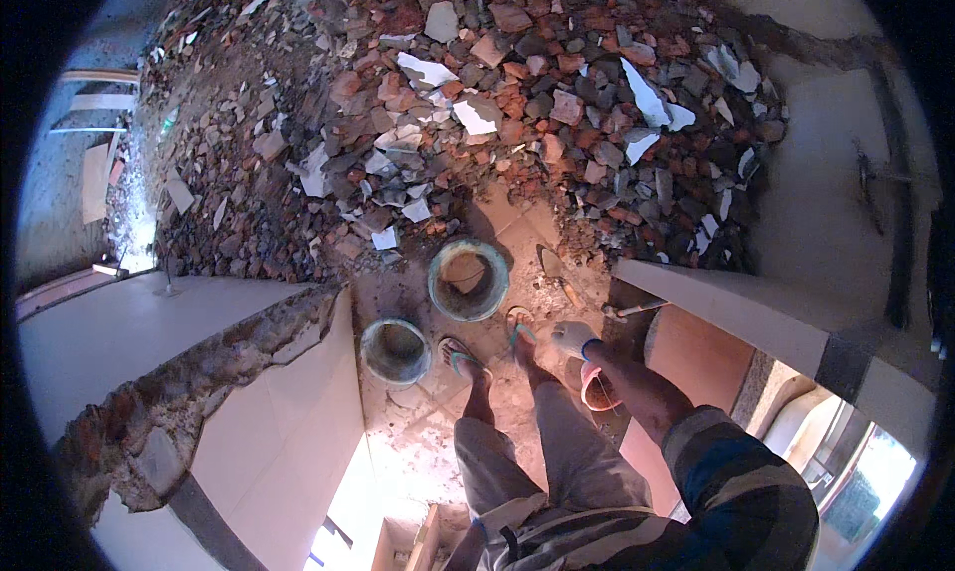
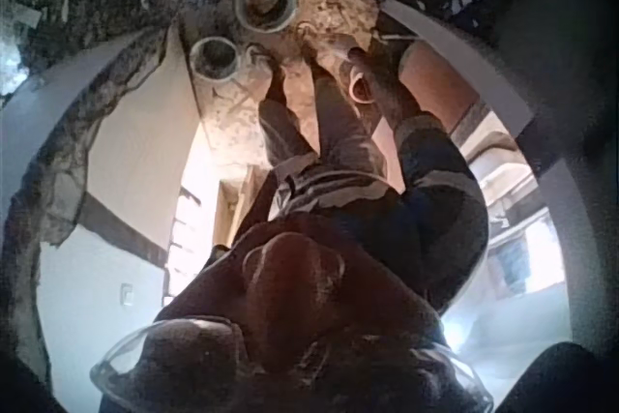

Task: The person sits on the floor and uses gloved hands to pick up broken tiles and bricks from a pile of rubble, placing them into two buckets. The person repeatedly reaches for debris and transfers it into the buckets.

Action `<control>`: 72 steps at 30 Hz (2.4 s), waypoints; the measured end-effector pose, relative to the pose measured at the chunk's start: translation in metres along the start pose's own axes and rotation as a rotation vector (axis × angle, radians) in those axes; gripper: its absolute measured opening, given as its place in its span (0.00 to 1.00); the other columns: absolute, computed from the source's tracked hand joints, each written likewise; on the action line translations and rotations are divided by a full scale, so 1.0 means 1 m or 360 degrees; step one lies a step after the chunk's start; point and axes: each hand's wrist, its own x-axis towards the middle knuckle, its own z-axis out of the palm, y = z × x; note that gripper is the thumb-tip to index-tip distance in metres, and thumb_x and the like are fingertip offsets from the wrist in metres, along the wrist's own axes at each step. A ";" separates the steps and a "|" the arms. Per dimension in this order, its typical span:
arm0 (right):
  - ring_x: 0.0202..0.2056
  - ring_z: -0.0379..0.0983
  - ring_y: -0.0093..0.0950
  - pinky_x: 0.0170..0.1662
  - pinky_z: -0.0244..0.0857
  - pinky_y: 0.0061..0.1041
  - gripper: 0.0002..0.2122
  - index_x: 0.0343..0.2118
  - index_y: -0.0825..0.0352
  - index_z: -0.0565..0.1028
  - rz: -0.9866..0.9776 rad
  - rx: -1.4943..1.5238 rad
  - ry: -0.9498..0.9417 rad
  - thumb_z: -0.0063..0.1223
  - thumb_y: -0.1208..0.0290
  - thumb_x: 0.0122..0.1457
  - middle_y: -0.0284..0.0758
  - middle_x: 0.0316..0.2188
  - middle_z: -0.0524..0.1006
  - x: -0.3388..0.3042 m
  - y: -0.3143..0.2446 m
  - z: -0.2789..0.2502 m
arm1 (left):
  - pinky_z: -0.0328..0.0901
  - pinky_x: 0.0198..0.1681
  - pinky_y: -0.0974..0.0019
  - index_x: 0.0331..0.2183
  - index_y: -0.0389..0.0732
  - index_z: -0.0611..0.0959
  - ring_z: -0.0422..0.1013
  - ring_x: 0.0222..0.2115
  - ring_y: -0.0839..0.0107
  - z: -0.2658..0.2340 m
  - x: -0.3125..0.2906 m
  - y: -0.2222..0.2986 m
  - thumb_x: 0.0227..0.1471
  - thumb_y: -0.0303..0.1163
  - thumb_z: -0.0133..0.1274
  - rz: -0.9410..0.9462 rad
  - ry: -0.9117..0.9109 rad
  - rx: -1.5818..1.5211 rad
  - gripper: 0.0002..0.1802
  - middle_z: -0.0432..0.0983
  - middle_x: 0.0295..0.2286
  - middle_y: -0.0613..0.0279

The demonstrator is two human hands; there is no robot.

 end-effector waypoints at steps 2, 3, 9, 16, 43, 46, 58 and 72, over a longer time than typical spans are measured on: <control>0.42 0.81 0.51 0.47 0.74 0.49 0.17 0.39 0.63 0.84 -0.0043 0.0029 -0.0003 0.49 0.55 0.63 0.50 0.39 0.83 0.001 0.005 -0.005 | 0.60 0.67 0.60 0.64 0.42 0.76 0.71 0.60 0.56 0.012 -0.008 0.006 0.68 0.60 0.43 -0.0001 0.0216 -0.0078 0.37 0.77 0.58 0.51; 0.42 0.81 0.51 0.48 0.74 0.49 0.17 0.39 0.63 0.83 0.0005 0.0014 -0.0022 0.49 0.55 0.63 0.50 0.39 0.83 0.002 0.006 -0.008 | 0.60 0.67 0.60 0.64 0.42 0.76 0.71 0.60 0.56 0.018 -0.011 0.011 0.68 0.60 0.43 0.0003 0.0329 -0.0103 0.37 0.77 0.58 0.51; 0.42 0.81 0.52 0.48 0.73 0.49 0.18 0.40 0.63 0.83 -0.0019 -0.0014 -0.0126 0.47 0.54 0.64 0.50 0.40 0.83 0.005 -0.009 -0.018 | 0.63 0.64 0.58 0.60 0.40 0.79 0.73 0.59 0.52 0.033 -0.002 0.035 0.67 0.56 0.46 0.0002 0.0330 0.0239 0.34 0.79 0.56 0.48; 0.39 0.82 0.52 0.45 0.74 0.51 0.19 0.38 0.66 0.83 -0.0185 0.0048 -0.0089 0.47 0.55 0.64 0.52 0.35 0.83 0.017 -0.055 -0.029 | 0.68 0.58 0.56 0.53 0.40 0.84 0.78 0.51 0.53 0.034 0.004 0.030 0.68 0.53 0.47 0.0094 0.0332 0.0333 0.29 0.83 0.49 0.50; 0.40 0.81 0.39 0.45 0.71 0.40 0.22 0.48 0.67 0.79 -0.0039 0.0651 -0.0193 0.38 0.52 0.74 0.44 0.38 0.83 -0.054 -0.162 0.106 | 0.69 0.54 0.63 0.49 0.41 0.86 0.79 0.46 0.61 0.028 -0.015 -0.020 0.67 0.49 0.51 0.0080 0.0398 -0.0057 0.23 0.85 0.43 0.52; 0.38 0.81 0.45 0.45 0.72 0.42 0.12 0.39 0.66 0.77 -0.0009 0.0931 -0.0269 0.52 0.61 0.68 0.48 0.33 0.81 -0.026 -0.144 0.100 | 0.71 0.53 0.58 0.47 0.43 0.87 0.80 0.46 0.53 0.012 0.003 -0.018 0.67 0.49 0.49 0.0165 0.0541 0.0125 0.22 0.85 0.43 0.49; 0.51 0.79 0.49 0.56 0.70 0.44 0.16 0.47 0.70 0.80 0.0151 0.0935 0.0180 0.51 0.61 0.68 0.49 0.46 0.83 0.137 -0.113 0.090 | 0.62 0.64 0.54 0.66 0.28 0.67 0.69 0.62 0.47 -0.324 0.275 0.016 0.66 0.53 0.51 0.0252 0.2236 -0.0389 0.42 0.72 0.60 0.33; 0.48 0.80 0.46 0.53 0.73 0.41 0.18 0.51 0.69 0.78 -0.0711 0.0889 0.0598 0.55 0.60 0.67 0.48 0.45 0.82 0.233 -0.149 -0.020 | 0.65 0.61 0.51 0.63 0.33 0.74 0.72 0.57 0.45 -0.461 0.427 0.095 0.71 0.46 0.44 0.0824 0.2685 -0.0682 0.31 0.75 0.57 0.38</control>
